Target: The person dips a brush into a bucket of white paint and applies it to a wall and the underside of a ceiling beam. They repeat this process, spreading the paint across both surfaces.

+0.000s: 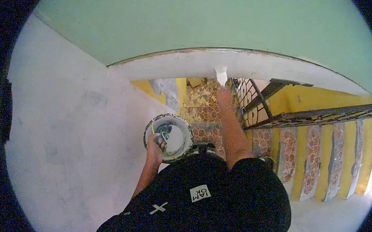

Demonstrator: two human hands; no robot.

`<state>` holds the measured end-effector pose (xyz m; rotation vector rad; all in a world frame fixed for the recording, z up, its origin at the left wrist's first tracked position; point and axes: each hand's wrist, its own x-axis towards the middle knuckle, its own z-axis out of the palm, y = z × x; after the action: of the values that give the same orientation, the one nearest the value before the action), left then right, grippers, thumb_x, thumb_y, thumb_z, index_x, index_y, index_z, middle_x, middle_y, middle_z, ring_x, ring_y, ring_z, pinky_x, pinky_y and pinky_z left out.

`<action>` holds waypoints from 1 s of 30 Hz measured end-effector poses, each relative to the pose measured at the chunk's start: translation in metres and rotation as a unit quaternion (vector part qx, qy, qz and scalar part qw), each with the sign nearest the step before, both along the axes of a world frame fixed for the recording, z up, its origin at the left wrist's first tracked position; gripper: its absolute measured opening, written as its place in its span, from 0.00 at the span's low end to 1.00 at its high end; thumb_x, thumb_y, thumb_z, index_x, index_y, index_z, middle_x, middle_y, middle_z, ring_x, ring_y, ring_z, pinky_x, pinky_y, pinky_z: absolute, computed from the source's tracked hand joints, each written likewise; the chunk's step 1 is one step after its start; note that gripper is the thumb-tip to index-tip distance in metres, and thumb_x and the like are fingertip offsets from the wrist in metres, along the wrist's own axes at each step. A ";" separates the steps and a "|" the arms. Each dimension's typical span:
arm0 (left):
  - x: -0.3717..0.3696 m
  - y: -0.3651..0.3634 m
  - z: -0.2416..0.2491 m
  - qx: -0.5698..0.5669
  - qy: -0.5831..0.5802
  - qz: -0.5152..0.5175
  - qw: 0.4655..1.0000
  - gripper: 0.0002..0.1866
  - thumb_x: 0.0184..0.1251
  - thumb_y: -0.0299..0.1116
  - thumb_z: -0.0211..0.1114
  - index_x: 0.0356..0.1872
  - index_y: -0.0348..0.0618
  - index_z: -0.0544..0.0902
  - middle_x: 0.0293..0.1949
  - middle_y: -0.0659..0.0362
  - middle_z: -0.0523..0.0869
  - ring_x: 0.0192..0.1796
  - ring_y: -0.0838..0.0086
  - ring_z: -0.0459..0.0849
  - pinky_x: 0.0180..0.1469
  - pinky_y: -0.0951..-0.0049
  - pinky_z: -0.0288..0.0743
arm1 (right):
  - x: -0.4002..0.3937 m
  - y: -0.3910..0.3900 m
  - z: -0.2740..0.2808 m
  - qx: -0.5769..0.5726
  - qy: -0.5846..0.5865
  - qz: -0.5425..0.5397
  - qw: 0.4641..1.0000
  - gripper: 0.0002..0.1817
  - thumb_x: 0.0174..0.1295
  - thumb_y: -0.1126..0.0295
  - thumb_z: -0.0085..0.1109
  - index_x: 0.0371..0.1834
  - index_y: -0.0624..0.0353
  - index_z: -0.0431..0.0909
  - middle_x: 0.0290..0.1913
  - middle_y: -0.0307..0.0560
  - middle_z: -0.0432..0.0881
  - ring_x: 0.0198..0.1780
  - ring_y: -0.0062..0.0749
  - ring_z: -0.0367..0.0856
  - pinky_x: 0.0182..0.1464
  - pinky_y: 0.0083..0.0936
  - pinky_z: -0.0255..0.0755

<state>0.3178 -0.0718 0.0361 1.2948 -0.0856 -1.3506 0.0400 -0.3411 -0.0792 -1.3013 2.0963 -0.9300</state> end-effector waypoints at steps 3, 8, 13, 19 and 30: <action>0.001 0.003 0.009 0.012 -0.010 0.002 1.000 0.10 0.66 0.42 0.60 0.34 0.50 0.72 0.21 0.66 0.67 0.24 0.75 0.68 0.31 0.71 0.68 | -0.009 -0.002 -0.053 0.116 -0.019 0.038 0.992 0.25 0.67 0.53 0.50 0.40 0.70 0.83 0.39 0.69 0.84 0.49 0.64 0.82 0.53 0.53 0.72; 0.007 0.010 0.017 -0.007 -0.026 -0.007 1.000 0.10 0.65 0.41 0.61 0.37 0.49 0.73 0.21 0.66 0.68 0.24 0.76 0.69 0.31 0.71 0.68 | -0.009 0.022 -0.115 0.011 0.223 0.148 0.963 0.22 0.67 0.58 0.47 0.39 0.70 0.82 0.38 0.63 0.85 0.50 0.59 0.81 0.54 0.50 0.70; 0.014 0.013 0.004 0.015 -0.013 -0.010 1.000 0.10 0.67 0.39 0.60 0.41 0.48 0.72 0.23 0.65 0.69 0.26 0.76 0.70 0.32 0.72 0.69 | 0.002 0.040 -0.062 -0.009 -0.002 -0.104 0.995 0.24 0.73 0.54 0.46 0.50 0.65 0.81 0.40 0.60 0.84 0.43 0.55 0.81 0.47 0.46 0.75; 0.015 0.025 0.004 -0.031 -0.105 -0.086 0.990 0.09 0.70 0.39 0.58 0.40 0.48 0.72 0.26 0.64 0.69 0.28 0.76 0.71 0.33 0.71 0.71 | -0.018 0.026 0.073 -0.255 -0.189 0.021 0.948 0.22 0.76 0.57 0.44 0.41 0.67 0.78 0.29 0.54 0.77 0.31 0.44 0.71 0.39 0.40 0.67; 0.034 0.028 0.023 -0.077 -0.112 -0.083 0.987 0.30 0.75 0.64 0.39 0.51 0.47 0.72 0.28 0.61 0.71 0.27 0.72 0.73 0.31 0.64 0.78 | -0.094 -0.028 -0.281 0.181 -0.004 0.191 0.965 0.17 0.71 0.61 0.42 0.44 0.62 0.79 0.32 0.57 0.81 0.34 0.54 0.79 0.39 0.48 0.72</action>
<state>0.3514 -0.0436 0.0588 1.3259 -0.4548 -1.3056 -0.0537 -0.3694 -0.3601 -1.4237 1.8059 -0.3648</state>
